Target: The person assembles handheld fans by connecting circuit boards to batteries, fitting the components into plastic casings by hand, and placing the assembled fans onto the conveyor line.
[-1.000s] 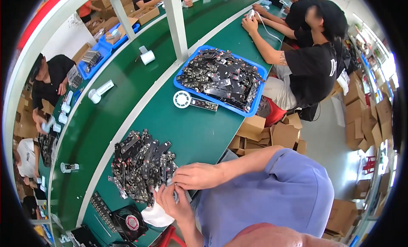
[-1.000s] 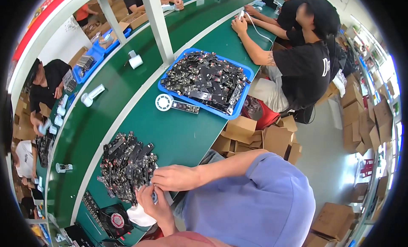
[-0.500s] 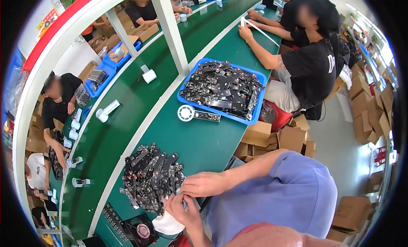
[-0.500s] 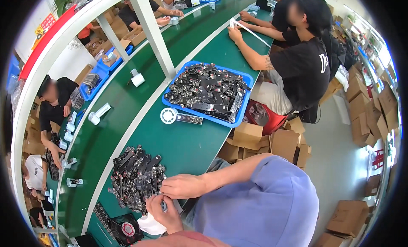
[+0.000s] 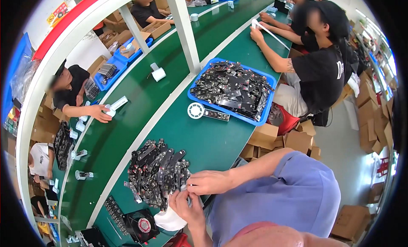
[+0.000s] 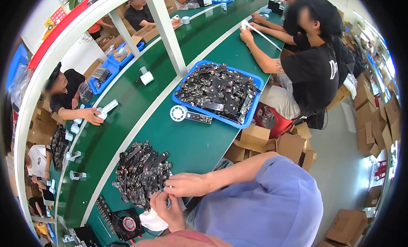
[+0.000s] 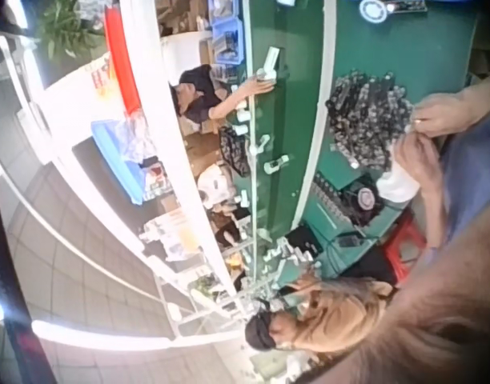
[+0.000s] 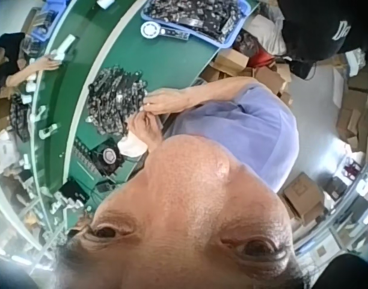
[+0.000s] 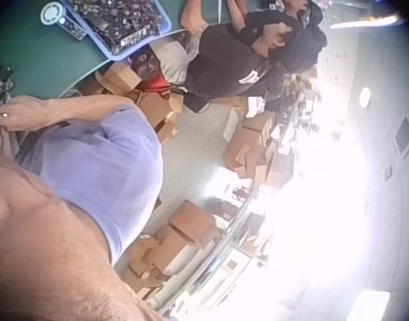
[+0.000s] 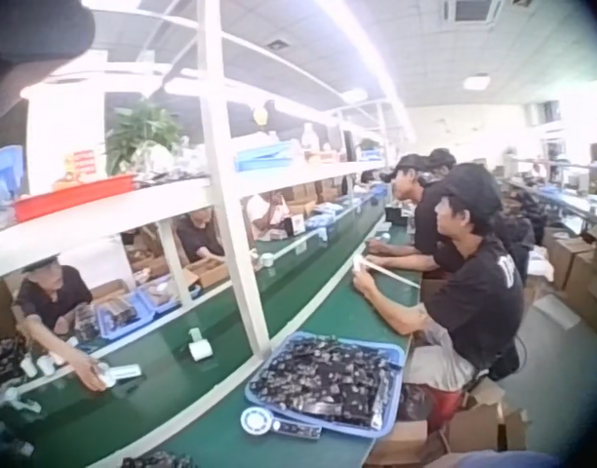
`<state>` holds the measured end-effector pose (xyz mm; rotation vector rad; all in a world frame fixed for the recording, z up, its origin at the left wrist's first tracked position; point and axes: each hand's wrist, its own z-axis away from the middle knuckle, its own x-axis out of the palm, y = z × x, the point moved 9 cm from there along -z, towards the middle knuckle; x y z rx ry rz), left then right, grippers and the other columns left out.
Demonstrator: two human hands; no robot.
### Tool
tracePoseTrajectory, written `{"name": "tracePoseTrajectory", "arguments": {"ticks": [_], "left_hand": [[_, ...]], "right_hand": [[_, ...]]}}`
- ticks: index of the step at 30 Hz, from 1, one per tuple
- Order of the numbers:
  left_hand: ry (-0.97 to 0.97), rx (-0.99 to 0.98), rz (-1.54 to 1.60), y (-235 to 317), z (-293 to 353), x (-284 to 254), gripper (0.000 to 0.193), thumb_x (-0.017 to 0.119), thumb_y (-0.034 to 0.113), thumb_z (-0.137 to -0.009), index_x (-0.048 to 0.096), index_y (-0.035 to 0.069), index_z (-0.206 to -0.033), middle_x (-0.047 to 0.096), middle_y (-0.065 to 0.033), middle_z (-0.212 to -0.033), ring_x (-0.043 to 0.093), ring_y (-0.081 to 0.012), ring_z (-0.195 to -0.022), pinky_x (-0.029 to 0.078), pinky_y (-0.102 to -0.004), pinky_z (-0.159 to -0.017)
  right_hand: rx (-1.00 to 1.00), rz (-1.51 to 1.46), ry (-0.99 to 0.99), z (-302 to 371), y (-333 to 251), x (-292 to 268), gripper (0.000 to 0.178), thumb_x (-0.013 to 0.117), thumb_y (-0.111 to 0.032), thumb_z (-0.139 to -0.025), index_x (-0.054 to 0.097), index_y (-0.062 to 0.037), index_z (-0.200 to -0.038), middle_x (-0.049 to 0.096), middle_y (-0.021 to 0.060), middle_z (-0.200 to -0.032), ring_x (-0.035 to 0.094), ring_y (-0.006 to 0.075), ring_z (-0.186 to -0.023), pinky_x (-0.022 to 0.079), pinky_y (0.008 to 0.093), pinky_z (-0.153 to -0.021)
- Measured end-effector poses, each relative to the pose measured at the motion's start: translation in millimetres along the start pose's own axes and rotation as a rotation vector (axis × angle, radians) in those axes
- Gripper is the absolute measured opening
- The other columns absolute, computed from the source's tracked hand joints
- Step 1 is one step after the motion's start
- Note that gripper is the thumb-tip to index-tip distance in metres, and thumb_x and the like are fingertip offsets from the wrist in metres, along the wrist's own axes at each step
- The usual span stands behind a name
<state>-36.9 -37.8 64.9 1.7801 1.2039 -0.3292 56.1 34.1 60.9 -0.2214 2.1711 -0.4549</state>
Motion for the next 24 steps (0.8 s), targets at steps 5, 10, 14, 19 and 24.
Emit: {"name": "tracePoseTrajectory", "arguments": {"ticks": [5, 10, 14, 19, 24], "left_hand": [[0.001, -0.005, 0.002, -3, 4, 1, 0.017, 0.077, -0.004, -0.086, 0.072, -0.001, -0.101, 0.073, -0.0105, -0.102, 0.062, -0.0361, -0.111, 0.046, -0.0531, -0.106], [0.01, -0.001, 0.011, -1, 8, -2, 0.015, 0.076, -0.004, -0.087, 0.07, -0.001, -0.1, 0.071, -0.0119, -0.1, 0.062, -0.0363, -0.111, 0.045, -0.0538, -0.107], [0.004, 0.002, -0.006, -2, 4, -4, 0.018, 0.078, -0.003, -0.086, 0.071, 0.001, -0.102, 0.072, -0.0117, -0.102, 0.064, -0.0354, -0.11, 0.044, -0.0535, -0.11], [0.032, -0.017, 0.0, -8, 2, 0, 0.023, 0.081, -0.001, -0.085, 0.072, 0.004, -0.106, 0.074, -0.0089, -0.105, 0.067, -0.0313, -0.11, 0.045, -0.051, -0.11], [0.091, -0.003, 0.005, -10, 0, 3, 0.025, 0.082, 0.0, -0.083, 0.072, 0.005, -0.104, 0.073, -0.0078, -0.108, 0.066, -0.0302, -0.113, 0.045, -0.0497, -0.111]], "right_hand": [[-0.031, 0.008, -0.046, 0, -3, -1, 0.022, 0.068, -0.009, -0.083, 0.055, -0.0012, -0.099, 0.056, 0.0116, -0.093, 0.064, 0.0294, -0.089, 0.055, 0.0405, -0.079], [-0.034, 0.023, -0.07, 0, -6, 4, 0.022, 0.068, -0.013, -0.087, 0.058, 0.0, -0.102, 0.057, 0.0113, -0.093, 0.064, 0.0287, -0.088, 0.055, 0.039, -0.076], [0.03, 0.005, -0.083, -3, -3, -5, 0.021, 0.067, -0.011, -0.087, 0.061, -0.0006, -0.104, 0.059, 0.0123, -0.094, 0.065, 0.0292, -0.086, 0.056, 0.0396, -0.074], [0.382, -0.284, -0.039, 2, 21, -18, 0.044, 0.073, -0.016, -0.095, 0.06, 0.0021, -0.133, 0.068, 0.0182, -0.115, 0.069, 0.0374, -0.102, 0.058, 0.0445, -0.087], [0.674, -0.494, -0.142, 23, 35, -24, 0.043, 0.082, -0.012, -0.092, 0.069, -0.0018, -0.132, 0.071, 0.0107, -0.105, 0.067, 0.0183, -0.089, 0.054, 0.0325, -0.076]]}}
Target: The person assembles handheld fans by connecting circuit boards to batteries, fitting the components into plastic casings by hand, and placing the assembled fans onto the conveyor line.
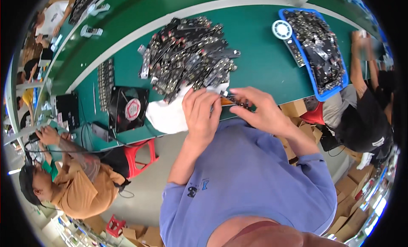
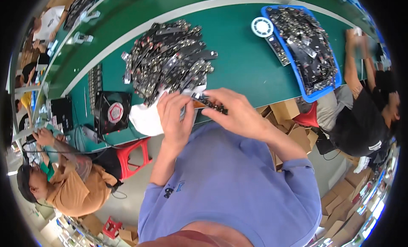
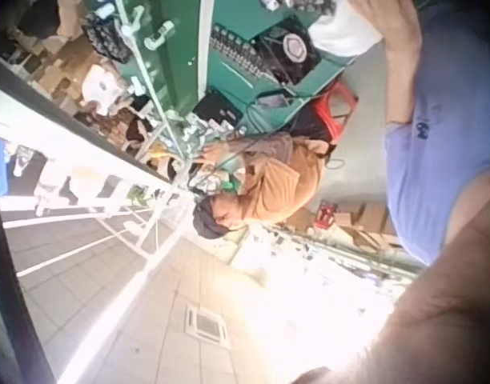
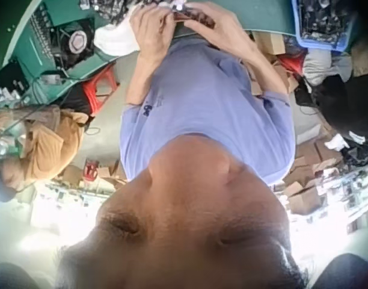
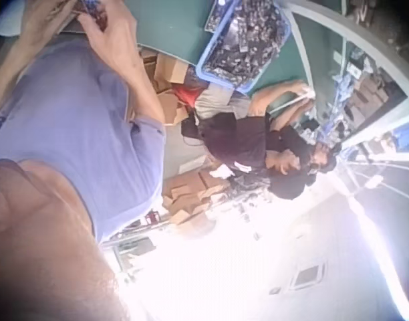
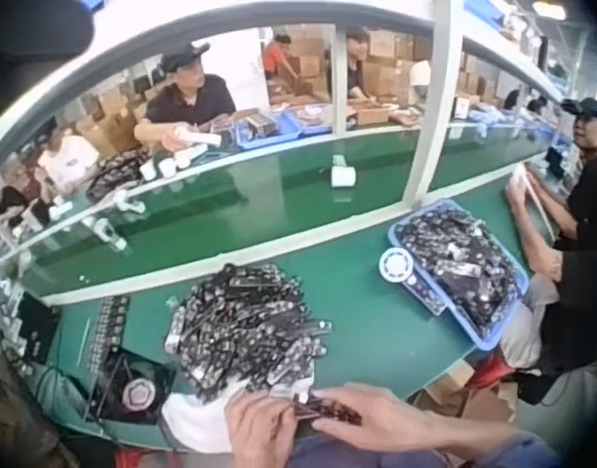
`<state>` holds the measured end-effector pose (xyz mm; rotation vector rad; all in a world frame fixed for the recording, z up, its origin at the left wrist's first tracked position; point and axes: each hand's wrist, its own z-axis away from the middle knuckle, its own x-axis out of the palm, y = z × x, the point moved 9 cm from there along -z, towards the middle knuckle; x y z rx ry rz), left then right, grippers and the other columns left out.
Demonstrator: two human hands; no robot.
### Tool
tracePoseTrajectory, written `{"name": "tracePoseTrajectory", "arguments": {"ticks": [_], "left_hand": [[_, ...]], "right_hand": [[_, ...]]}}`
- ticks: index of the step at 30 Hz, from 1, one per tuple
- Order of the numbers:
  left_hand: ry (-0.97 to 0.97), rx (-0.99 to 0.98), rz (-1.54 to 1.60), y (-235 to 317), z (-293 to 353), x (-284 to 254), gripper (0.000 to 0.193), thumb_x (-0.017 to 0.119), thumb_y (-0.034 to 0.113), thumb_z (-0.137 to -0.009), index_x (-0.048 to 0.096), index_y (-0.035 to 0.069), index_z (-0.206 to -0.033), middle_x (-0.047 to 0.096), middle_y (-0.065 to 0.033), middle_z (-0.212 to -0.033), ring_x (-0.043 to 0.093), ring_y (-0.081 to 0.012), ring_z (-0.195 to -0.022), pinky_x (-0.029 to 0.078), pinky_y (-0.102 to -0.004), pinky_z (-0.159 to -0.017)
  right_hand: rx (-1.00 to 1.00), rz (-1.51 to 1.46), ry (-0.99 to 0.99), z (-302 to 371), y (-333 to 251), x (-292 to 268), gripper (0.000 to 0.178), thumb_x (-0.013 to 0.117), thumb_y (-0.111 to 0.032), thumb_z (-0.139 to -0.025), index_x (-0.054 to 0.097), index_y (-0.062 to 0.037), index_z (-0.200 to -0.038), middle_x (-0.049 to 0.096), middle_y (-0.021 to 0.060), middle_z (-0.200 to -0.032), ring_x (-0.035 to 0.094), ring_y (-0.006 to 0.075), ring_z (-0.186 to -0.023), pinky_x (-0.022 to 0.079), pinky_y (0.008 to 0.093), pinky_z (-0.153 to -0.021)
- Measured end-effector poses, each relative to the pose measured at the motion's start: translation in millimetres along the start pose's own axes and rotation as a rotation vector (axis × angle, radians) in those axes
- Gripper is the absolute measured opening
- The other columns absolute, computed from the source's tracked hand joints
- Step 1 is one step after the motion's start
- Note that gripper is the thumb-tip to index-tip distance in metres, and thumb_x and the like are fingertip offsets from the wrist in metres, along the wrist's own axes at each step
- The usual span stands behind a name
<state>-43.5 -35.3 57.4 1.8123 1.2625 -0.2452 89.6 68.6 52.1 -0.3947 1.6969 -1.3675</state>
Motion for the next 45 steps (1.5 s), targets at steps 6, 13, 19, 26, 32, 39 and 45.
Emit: {"name": "tracePoseTrajectory", "arguments": {"ticks": [6, 13, 19, 26, 32, 39, 45], "left_hand": [[-0.054, 0.041, 0.01, -4, 6, -6, 0.028, 0.086, 0.002, -0.081, 0.073, 0.006, -0.105, 0.07, -0.0076, -0.118, 0.064, -0.0324, -0.119, 0.045, -0.0522, -0.111], [-0.273, 0.212, -0.031, 1, 9, -9, 0.035, 0.085, 0.005, -0.082, 0.073, 0.005, -0.115, 0.067, -0.0084, -0.126, 0.059, -0.0353, -0.127, 0.045, -0.0557, -0.114], [-0.504, 0.23, -0.121, 0, 6, 1, 0.034, 0.079, 0.011, -0.085, 0.071, 0.006, -0.118, 0.063, -0.0095, -0.137, 0.054, -0.035, -0.136, 0.041, -0.0584, -0.117], [-0.489, 0.251, -0.036, -2, 4, -5, 0.029, 0.071, 0.006, -0.084, 0.07, 0.005, -0.113, 0.064, -0.0115, -0.138, 0.052, -0.0381, -0.141, 0.038, -0.0625, -0.12], [-0.48, 0.273, -0.117, -1, 5, -4, 0.029, 0.078, 0.004, -0.082, 0.073, 0.007, -0.111, 0.066, -0.0157, -0.137, 0.056, -0.0415, -0.139, 0.039, -0.064, -0.12], [-0.591, 0.3, -0.266, 7, 12, 5, 0.026, 0.068, 0.014, -0.087, 0.067, 0.005, -0.11, 0.061, -0.0191, -0.139, 0.051, -0.0419, -0.142, 0.035, -0.0624, -0.122], [-0.628, 0.198, -0.097, -5, 4, 10, 0.022, 0.071, 0.012, -0.092, 0.065, 0.003, -0.111, 0.061, -0.0192, -0.139, 0.051, -0.0435, -0.141, 0.036, -0.0617, -0.12]], "right_hand": [[0.163, -0.119, -0.043, 1, 19, -2, 0.035, 0.082, -0.013, -0.094, 0.073, -0.0002, -0.126, 0.071, 0.0097, -0.105, 0.066, 0.0179, -0.095, 0.053, 0.0323, -0.083], [0.096, -0.07, 0.016, 5, 12, -2, 0.034, 0.083, -0.012, -0.092, 0.075, -0.0016, -0.124, 0.072, 0.0128, -0.108, 0.069, 0.0254, -0.097, 0.055, 0.0365, -0.085], [0.079, 0.07, 0.028, 5, 4, -5, 0.033, 0.082, -0.01, -0.091, 0.075, -0.0027, -0.123, 0.069, 0.0139, -0.11, 0.068, 0.031, -0.101, 0.056, 0.0399, -0.087], [0.071, 0.06, 0.063, 3, 1, -8, 0.032, 0.082, -0.01, -0.09, 0.074, -0.0003, -0.12, 0.069, 0.0149, -0.107, 0.069, 0.0323, -0.099, 0.056, 0.0402, -0.086], [0.109, 0.039, 0.043, 5, 0, -11, 0.034, 0.084, -0.01, -0.088, 0.074, 0.0002, -0.119, 0.07, 0.0146, -0.108, 0.069, 0.0314, -0.1, 0.056, 0.0393, -0.088], [0.107, 0.041, 0.021, 13, -1, -10, 0.037, 0.083, -0.006, -0.087, 0.075, -0.0011, -0.123, 0.07, 0.0131, -0.11, 0.068, 0.0278, -0.104, 0.054, 0.0374, -0.092], [0.087, 0.073, 0.016, 10, 3, -10, 0.035, 0.082, -0.005, -0.087, 0.076, -0.0022, -0.122, 0.069, 0.0126, -0.11, 0.068, 0.0286, -0.103, 0.054, 0.0373, -0.089]]}}
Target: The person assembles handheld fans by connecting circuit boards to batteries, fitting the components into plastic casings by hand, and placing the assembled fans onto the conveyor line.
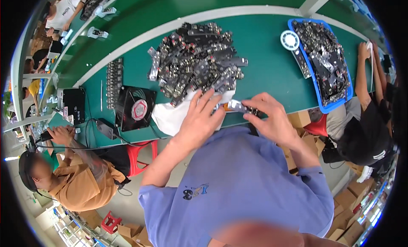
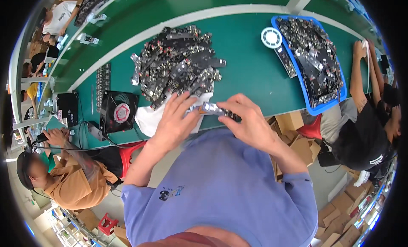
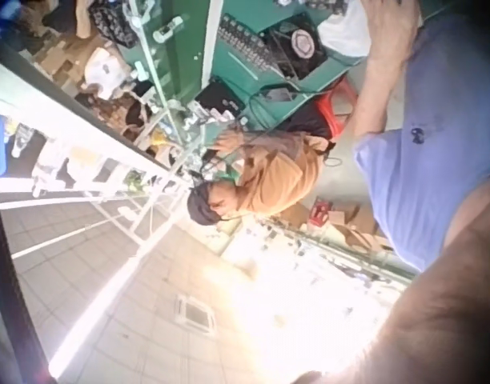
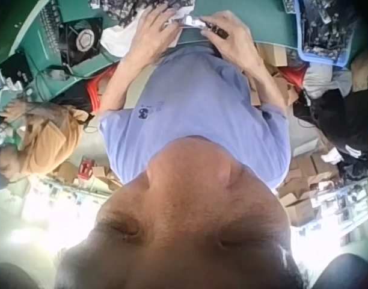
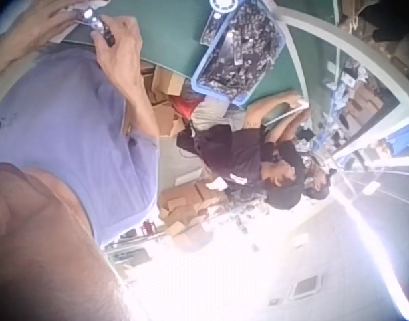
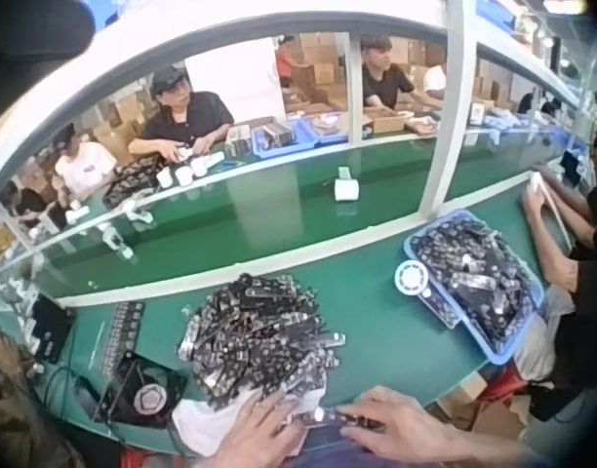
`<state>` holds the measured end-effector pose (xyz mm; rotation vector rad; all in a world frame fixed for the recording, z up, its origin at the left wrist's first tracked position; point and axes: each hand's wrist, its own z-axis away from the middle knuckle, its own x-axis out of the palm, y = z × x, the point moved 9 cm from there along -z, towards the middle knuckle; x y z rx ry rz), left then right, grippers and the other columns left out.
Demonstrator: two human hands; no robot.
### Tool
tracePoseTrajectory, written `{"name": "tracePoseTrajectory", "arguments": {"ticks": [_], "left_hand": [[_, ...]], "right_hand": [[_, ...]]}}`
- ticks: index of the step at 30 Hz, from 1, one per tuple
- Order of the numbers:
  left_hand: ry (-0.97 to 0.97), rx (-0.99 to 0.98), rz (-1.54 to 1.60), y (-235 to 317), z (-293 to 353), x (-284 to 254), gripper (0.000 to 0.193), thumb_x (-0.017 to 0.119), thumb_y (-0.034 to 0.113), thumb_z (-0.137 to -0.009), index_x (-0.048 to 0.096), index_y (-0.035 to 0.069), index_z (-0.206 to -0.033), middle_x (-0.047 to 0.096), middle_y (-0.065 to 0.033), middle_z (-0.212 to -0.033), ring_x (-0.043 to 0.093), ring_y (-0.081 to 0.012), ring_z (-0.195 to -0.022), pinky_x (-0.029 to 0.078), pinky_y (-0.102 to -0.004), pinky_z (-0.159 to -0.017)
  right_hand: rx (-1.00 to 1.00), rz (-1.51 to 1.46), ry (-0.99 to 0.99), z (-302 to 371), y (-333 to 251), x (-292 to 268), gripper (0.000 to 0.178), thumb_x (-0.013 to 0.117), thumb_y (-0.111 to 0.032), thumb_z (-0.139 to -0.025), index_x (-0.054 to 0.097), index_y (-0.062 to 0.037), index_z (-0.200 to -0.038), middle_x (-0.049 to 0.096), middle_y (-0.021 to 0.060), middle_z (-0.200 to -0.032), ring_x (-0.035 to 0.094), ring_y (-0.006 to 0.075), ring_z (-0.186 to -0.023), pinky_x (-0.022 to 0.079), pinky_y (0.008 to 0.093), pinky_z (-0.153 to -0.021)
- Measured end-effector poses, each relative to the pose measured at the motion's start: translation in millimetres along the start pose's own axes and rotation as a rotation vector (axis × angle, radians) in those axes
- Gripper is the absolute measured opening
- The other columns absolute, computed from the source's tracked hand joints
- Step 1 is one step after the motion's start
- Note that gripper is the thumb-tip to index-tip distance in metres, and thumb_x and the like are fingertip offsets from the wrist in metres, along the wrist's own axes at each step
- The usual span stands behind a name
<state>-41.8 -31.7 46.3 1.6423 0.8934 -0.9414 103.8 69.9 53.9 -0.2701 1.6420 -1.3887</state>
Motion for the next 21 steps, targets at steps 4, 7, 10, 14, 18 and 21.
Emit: {"name": "tracePoseTrajectory", "arguments": {"ticks": [4, 7, 10, 14, 18, 21], "left_hand": [[0.167, -0.008, 0.069, -2, 3, -11, 0.038, 0.084, 0.003, -0.084, 0.066, 0.004, -0.117, 0.063, -0.0163, -0.139, 0.054, -0.0421, -0.14, 0.039, -0.0616, -0.119], [0.26, -0.105, 0.115, -10, 6, -18, 0.038, 0.085, 0.002, -0.084, 0.065, 0.004, -0.117, 0.062, -0.0191, -0.139, 0.053, -0.0443, -0.14, 0.041, -0.061, -0.118], [0.259, -0.128, 0.164, -9, 9, -10, 0.038, 0.085, 0.002, -0.084, 0.066, 0.005, -0.116, 0.062, -0.0196, -0.138, 0.053, -0.046, -0.139, 0.043, -0.0606, -0.117], [0.226, -0.083, 0.078, -3, 10, -8, 0.035, 0.084, 0.003, -0.084, 0.069, 0.006, -0.115, 0.061, -0.0201, -0.14, 0.052, -0.0465, -0.139, 0.044, -0.0607, -0.115], [0.222, 0.0, -0.148, 10, 14, -6, 0.03, 0.077, 0.005, -0.084, 0.07, 0.006, -0.113, 0.058, -0.0215, -0.142, 0.051, -0.0455, -0.141, 0.043, -0.0637, -0.116], [0.2, 0.007, -0.18, 14, 13, -7, 0.03, 0.071, 0.007, -0.084, 0.069, 0.003, -0.113, 0.058, -0.0225, -0.141, 0.05, -0.0451, -0.141, 0.041, -0.0664, -0.117]], "right_hand": [[-0.097, 0.049, 0.028, -4, -7, -2, 0.033, 0.079, -0.005, -0.091, 0.075, -0.0011, -0.124, 0.066, 0.0145, -0.11, 0.066, 0.032, -0.097, 0.054, 0.0399, -0.084], [-0.126, 0.082, 0.034, -6, -5, 0, 0.034, 0.079, -0.003, -0.09, 0.075, -0.0006, -0.123, 0.066, 0.0136, -0.11, 0.065, 0.0319, -0.098, 0.054, 0.0407, -0.084], [-0.17, 0.124, 0.022, -7, -8, 2, 0.036, 0.08, -0.003, -0.088, 0.075, -0.0002, -0.123, 0.066, 0.0131, -0.109, 0.064, 0.0315, -0.1, 0.053, 0.0414, -0.085], [-0.15, 0.113, 0.0, -5, -9, 2, 0.036, 0.08, -0.002, -0.088, 0.074, 0.0003, -0.123, 0.065, 0.0133, -0.108, 0.063, 0.0318, -0.1, 0.053, 0.0423, -0.085], [-0.14, 0.136, 0.011, 4, -9, -2, 0.035, 0.08, -0.002, -0.088, 0.074, 0.0008, -0.123, 0.066, 0.0138, -0.109, 0.063, 0.0324, -0.1, 0.053, 0.0422, -0.084], [-0.096, 0.119, 0.021, 12, -10, -5, 0.035, 0.079, -0.002, -0.088, 0.073, 0.0014, -0.122, 0.066, 0.0143, -0.11, 0.064, 0.0329, -0.1, 0.053, 0.0418, -0.084]]}}
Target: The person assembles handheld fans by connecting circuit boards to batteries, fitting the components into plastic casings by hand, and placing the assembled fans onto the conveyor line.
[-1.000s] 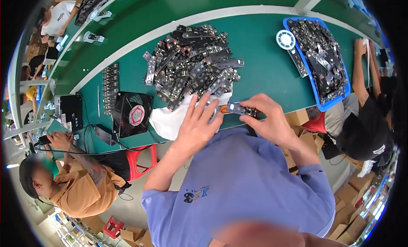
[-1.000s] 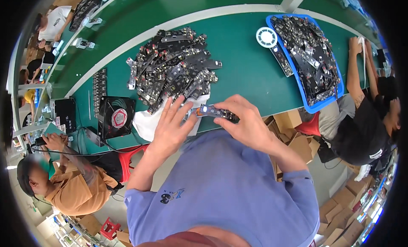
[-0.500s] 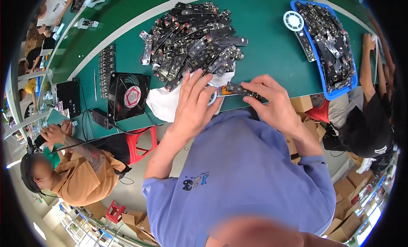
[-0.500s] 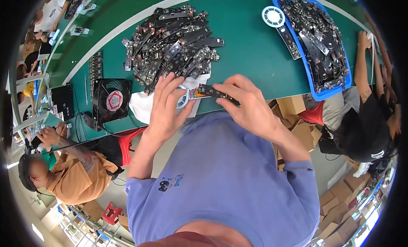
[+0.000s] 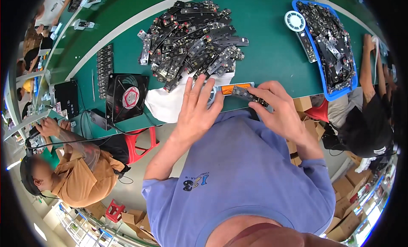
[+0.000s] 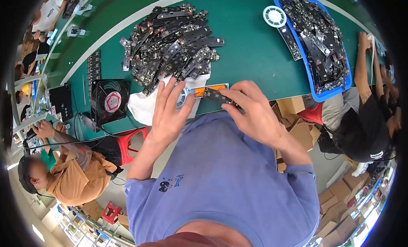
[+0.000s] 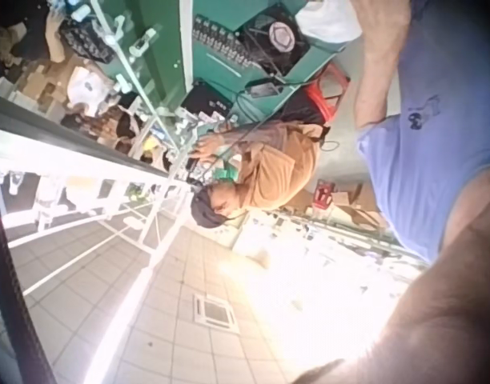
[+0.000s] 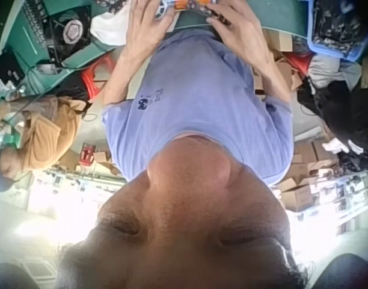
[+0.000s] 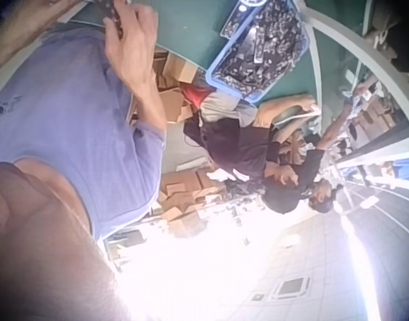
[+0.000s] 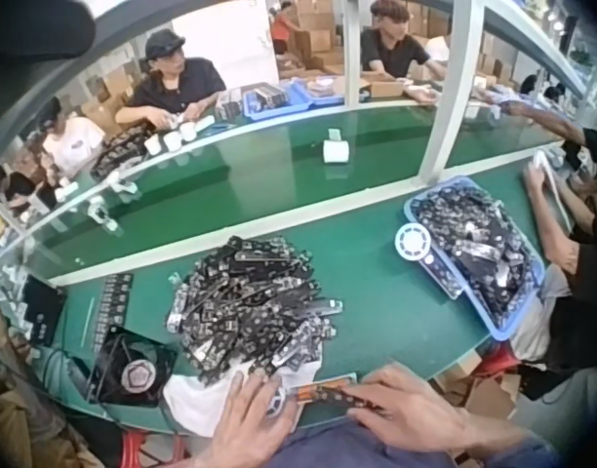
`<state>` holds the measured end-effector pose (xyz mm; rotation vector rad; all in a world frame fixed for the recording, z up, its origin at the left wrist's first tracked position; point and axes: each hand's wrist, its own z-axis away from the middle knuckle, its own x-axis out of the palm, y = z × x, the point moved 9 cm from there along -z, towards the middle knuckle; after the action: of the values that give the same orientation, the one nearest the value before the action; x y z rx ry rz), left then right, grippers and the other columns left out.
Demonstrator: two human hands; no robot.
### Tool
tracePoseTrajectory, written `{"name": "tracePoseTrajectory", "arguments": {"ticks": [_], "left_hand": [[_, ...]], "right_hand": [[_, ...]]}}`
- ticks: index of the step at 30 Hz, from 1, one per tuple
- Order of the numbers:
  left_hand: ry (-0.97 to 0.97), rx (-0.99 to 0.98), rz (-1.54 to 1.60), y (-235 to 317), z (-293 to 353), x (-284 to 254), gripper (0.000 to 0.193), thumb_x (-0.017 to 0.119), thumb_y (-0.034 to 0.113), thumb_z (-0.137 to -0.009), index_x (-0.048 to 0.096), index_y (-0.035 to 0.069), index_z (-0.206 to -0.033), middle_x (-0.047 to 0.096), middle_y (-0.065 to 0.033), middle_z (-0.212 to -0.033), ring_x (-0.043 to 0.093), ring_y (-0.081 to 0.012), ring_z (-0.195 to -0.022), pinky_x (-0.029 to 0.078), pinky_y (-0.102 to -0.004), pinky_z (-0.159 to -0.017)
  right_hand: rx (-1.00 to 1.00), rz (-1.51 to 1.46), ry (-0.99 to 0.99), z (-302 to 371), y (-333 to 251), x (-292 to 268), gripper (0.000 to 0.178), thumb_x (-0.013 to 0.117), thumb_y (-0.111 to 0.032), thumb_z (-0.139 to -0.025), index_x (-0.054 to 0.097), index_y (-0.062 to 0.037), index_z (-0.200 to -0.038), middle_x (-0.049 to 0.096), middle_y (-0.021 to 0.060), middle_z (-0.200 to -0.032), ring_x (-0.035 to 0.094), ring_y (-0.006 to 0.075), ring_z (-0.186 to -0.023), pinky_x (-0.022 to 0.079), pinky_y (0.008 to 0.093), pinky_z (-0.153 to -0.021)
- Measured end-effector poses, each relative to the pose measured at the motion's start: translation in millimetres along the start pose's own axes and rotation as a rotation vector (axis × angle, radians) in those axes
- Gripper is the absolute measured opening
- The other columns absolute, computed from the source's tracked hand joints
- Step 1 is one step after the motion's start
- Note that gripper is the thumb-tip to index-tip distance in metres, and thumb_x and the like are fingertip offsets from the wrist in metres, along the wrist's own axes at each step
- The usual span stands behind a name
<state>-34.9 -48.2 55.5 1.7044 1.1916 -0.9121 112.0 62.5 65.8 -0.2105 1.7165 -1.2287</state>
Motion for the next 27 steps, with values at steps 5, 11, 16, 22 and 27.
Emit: {"name": "tracePoseTrajectory", "arguments": {"ticks": [5, 11, 16, 22, 27], "left_hand": [[-0.096, -0.004, -0.092, 5, -6, 1, 0.029, 0.069, 0.01, -0.086, 0.069, 0.003, -0.114, 0.058, -0.0213, -0.138, 0.052, -0.045, -0.138, 0.041, -0.0662, -0.116], [-0.217, 0.014, -0.135, 5, -13, 8, 0.03, 0.068, 0.006, -0.083, 0.068, 0.002, -0.113, 0.059, -0.0186, -0.14, 0.05, -0.0431, -0.14, 0.039, -0.0622, -0.119], [-0.046, -0.044, 0.118, -7, -6, 3, 0.038, 0.078, 0.002, -0.086, 0.064, 0.003, -0.122, 0.064, -0.017, -0.136, 0.055, -0.0411, -0.136, 0.042, -0.058, -0.117], [0.002, -0.157, 0.382, -17, -18, -4, 0.051, 0.081, 0.005, -0.087, 0.058, 0.0, -0.132, 0.063, -0.0177, -0.136, 0.058, -0.0387, -0.133, 0.043, -0.0517, -0.113], [0.009, -0.206, 0.425, -22, -13, -2, 0.056, 0.083, 0.004, -0.086, 0.057, 0.0, -0.136, 0.064, -0.0171, -0.137, 0.057, -0.0392, -0.135, 0.042, -0.0489, -0.113]], "right_hand": [[-0.028, -0.004, 0.038, 4, 0, -1, 0.036, 0.08, -0.001, -0.088, 0.073, 0.0013, -0.123, 0.066, 0.0142, -0.111, 0.064, 0.0325, -0.1, 0.053, 0.0411, -0.084], [-0.105, 0.02, 0.066, 1, -4, 4, 0.036, 0.079, 0.001, -0.087, 0.073, 0.0018, -0.123, 0.066, 0.0138, -0.111, 0.063, 0.0327, -0.1, 0.053, 0.0416, -0.084], [-0.154, 0.013, 0.049, -9, -8, 7, 0.036, 0.078, 0.002, -0.087, 0.072, 0.0027, -0.123, 0.065, 0.0135, -0.11, 0.062, 0.0327, -0.098, 0.053, 0.0427, -0.083], [-0.221, 0.046, 0.001, -17, -10, 10, 0.037, 0.077, 0.002, -0.086, 0.073, 0.0032, -0.123, 0.065, 0.0132, -0.108, 0.06, 0.0325, -0.096, 0.053, 0.043, -0.084], [-0.239, 0.056, -0.036, -24, -16, 15, 0.038, 0.081, 0.001, -0.084, 0.075, 0.0016, -0.121, 0.067, 0.0116, -0.108, 0.062, 0.0302, -0.096, 0.053, 0.0402, -0.082]]}}
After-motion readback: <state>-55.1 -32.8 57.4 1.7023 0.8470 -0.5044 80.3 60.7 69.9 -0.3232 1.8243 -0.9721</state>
